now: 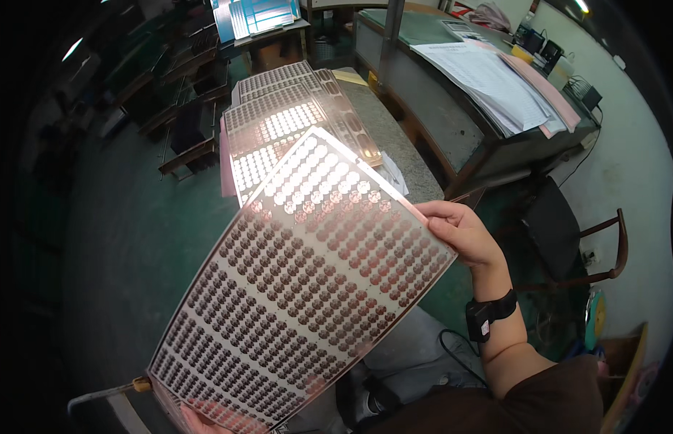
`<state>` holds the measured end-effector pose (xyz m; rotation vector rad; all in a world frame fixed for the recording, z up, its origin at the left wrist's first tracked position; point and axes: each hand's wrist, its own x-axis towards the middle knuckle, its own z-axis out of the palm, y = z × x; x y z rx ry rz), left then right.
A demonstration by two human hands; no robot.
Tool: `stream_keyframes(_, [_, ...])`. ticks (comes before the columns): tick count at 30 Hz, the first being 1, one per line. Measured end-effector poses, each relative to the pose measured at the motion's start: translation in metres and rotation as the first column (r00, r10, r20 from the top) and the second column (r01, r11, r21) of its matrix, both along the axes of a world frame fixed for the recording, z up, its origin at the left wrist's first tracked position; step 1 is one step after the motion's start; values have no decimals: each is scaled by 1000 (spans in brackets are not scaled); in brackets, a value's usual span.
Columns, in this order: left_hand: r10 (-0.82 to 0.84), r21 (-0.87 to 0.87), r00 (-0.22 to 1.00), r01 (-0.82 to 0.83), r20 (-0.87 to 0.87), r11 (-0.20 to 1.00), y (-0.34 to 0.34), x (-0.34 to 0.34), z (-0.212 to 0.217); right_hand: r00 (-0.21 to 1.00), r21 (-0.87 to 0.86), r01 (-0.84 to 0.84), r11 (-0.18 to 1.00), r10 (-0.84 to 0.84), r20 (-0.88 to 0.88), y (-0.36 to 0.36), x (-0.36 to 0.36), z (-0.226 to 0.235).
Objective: Filling out quality control forms and inspecting thin metal plates for defects in a fabrication environment.
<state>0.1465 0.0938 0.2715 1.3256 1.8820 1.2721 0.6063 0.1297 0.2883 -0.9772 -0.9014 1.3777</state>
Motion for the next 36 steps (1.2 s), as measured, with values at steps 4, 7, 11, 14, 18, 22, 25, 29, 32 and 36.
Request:
stream_keyframes(4, [129, 247, 938, -215, 321, 945, -7, -59, -22, 969, 156, 178, 972, -200, 142, 11, -5, -2])
stream_keyframes(7, [106, 240, 980, -145, 166, 960, -21, -111, -31, 981, 305, 181, 935, -152, -116, 28, -10, -14])
stream_keyframes(11, [-2, 249, 925, -101, 380, 963, -45, -151, -47, 962, 395, 163, 904, -58, -265, 29, -17, -32])
stream_keyframes(14, [-66, 263, 860, -81, 506, 961, -62, -157, -41, 936, 157, 174, 972, -115, -332, 21, -16, -40])
stream_keyframes(18, [-155, 285, 716, -64, 680, 956, -14, -83, -23, 846, -175, 74, 982, -155, -510, 19, -49, -16])
stream_keyframes(22, [-265, 331, 524, -34, 809, 943, 35, 1, 0, 930, -251, 55, 966, -141, -338, 20, -56, -37])
stream_keyframes(25, [-255, 334, 371, -165, 893, 928, 49, 41, -8, 857, -194, 91, 977, -176, -485, 27, -75, -38])
stream_keyframes(29, [-424, 430, 157, -5, 892, 903, 25, 126, 6, 752, -106, 64, 992, -118, -649, 26, -121, -32])
stream_keyframes(32, [-223, 215, 300, 58, 928, 975, 20, 134, 14, 790, -47, -64, 997, 22, -612, 17, -129, -33])
stream_keyframes(36, [-274, 254, 351, 101, 895, 962, 32, 117, 18, 877, -91, 6, 996, -49, -479, 18, -96, -38])
